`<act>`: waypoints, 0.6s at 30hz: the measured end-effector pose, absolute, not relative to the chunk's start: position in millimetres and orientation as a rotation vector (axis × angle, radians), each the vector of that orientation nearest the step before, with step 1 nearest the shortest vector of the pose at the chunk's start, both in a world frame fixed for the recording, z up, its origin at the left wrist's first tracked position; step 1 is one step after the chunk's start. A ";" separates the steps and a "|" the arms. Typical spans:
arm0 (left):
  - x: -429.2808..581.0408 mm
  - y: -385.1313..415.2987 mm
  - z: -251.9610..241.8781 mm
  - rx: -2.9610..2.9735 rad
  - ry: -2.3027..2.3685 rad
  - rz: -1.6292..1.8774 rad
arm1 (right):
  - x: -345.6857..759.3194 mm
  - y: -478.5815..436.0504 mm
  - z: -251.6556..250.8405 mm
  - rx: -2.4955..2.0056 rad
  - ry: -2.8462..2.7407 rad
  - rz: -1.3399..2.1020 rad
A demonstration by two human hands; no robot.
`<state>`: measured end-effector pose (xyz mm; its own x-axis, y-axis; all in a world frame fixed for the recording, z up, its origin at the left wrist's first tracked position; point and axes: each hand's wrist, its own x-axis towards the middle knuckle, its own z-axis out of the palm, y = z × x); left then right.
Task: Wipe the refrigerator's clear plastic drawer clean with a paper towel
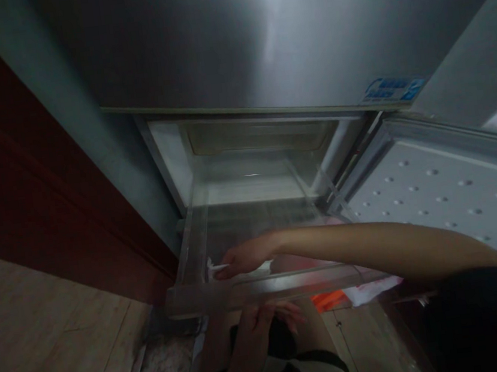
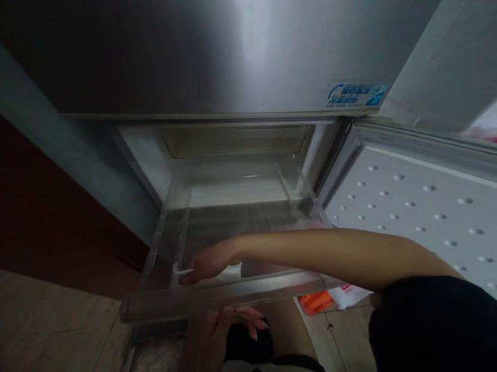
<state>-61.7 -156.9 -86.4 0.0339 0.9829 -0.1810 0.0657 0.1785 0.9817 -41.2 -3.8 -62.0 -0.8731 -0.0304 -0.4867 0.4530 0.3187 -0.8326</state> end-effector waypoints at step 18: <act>-62.7 -159.7 -93.4 1.156 1.361 0.975 | 107.9 22.5 -17.7 0.695 2.179 -1.285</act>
